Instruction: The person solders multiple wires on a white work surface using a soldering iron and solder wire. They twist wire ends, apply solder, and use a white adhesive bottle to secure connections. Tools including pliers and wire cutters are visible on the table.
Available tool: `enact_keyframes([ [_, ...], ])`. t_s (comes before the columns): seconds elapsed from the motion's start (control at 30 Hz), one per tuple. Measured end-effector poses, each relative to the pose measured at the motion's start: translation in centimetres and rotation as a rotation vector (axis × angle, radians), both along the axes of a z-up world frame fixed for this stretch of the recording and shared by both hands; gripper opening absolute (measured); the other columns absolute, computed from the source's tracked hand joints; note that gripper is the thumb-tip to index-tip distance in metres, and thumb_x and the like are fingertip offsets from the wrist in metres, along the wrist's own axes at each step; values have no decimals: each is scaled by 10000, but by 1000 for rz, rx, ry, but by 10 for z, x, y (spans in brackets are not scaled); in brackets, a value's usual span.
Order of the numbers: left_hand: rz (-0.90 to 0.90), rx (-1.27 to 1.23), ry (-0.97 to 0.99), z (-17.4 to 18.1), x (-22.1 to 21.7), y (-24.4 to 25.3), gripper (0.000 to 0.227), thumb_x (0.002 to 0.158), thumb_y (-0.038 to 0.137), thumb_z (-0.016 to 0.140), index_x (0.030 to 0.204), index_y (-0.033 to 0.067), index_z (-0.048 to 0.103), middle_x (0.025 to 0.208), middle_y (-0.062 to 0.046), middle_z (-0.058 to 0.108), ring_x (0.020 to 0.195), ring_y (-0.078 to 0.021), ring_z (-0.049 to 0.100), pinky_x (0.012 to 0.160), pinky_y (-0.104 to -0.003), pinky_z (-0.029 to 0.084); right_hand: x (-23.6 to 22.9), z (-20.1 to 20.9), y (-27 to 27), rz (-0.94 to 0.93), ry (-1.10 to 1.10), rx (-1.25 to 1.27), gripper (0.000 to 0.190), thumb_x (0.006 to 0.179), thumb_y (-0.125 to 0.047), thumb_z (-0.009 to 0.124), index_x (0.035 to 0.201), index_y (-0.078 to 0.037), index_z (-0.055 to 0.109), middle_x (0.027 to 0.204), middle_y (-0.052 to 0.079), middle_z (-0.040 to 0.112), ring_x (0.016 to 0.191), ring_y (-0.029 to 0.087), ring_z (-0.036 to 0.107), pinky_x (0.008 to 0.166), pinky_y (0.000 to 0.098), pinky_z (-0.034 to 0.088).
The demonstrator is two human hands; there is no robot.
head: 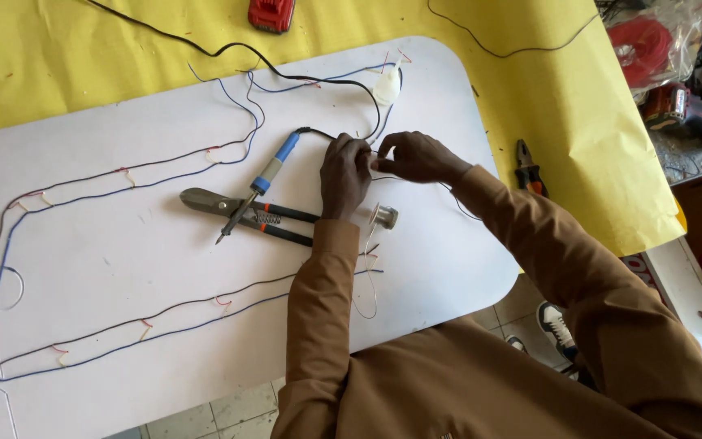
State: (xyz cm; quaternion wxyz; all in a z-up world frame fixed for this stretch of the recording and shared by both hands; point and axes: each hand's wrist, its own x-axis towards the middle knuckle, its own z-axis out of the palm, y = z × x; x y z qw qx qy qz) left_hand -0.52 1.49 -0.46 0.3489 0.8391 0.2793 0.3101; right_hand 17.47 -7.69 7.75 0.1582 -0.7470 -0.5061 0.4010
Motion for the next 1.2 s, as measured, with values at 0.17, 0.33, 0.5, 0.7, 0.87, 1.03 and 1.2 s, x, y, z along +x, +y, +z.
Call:
enact_keyframes([
  [0.17, 38, -90, 84, -10, 7, 1, 78, 1024, 95, 755, 1066, 145, 713, 1014, -26, 633, 1100, -309, 707, 967, -559, 643, -12, -26, -18, 250, -854, 571, 315, 974, -250, 822, 1201, -104, 661, 916, 92, 634, 714, 367, 726, 521, 492, 543],
  [0.33, 68, -214, 165, -11, 13, 7, 33, 1040, 146, 755, 1071, 153, 745, 1030, 3, 666, 1121, -282, 712, 961, -618, 653, -9, -36, -5, 352, -963, 1051, 88, 1040, -89, 699, 966, -134, 717, 950, 17, 595, 826, 250, 641, 565, 359, 544],
  [0.5, 49, -231, 152, -5, 10, 12, 23, 1062, 142, 738, 1078, 144, 755, 1023, -6, 664, 1127, -307, 715, 963, -653, 648, -6, -37, 2, 403, -911, 1094, 148, 1051, -99, 713, 910, -140, 715, 951, 24, 626, 849, 255, 664, 612, 366, 550],
  [0.7, 19, -217, 165, -13, 10, 11, 44, 1046, 159, 759, 1086, 157, 741, 1027, -4, 643, 1136, -306, 707, 975, -662, 646, -10, -41, 1, 289, -740, 928, 165, 976, -128, 755, 833, -149, 676, 830, 17, 601, 763, 284, 675, 567, 412, 533],
  [0.87, -4, -171, 167, -9, 8, 7, 48, 1054, 138, 750, 1091, 146, 720, 1040, -8, 627, 1143, -307, 698, 994, -651, 643, 5, -42, 21, 109, -391, 326, 138, 1033, -192, 667, 992, -84, 742, 889, 140, 757, 864, 486, 776, 703, 594, 586],
  [1.03, -7, -126, 120, 9, 0, 2, 78, 1028, 79, 739, 1083, 133, 724, 1038, -15, 619, 1111, -302, 695, 950, -640, 661, 14, -50, 36, 41, -325, 75, 329, 1078, -352, 649, 865, -127, 761, 817, 160, 776, 822, 517, 792, 734, 573, 554],
  [1.2, 29, -138, 74, 0, 3, 3, 69, 1033, 81, 735, 1071, 138, 730, 1009, -12, 631, 1078, -301, 709, 920, -627, 666, -17, -26, 2, 78, -721, 580, 104, 1043, -138, 716, 1113, -113, 643, 790, 101, 725, 710, 428, 778, 560, 539, 572],
])
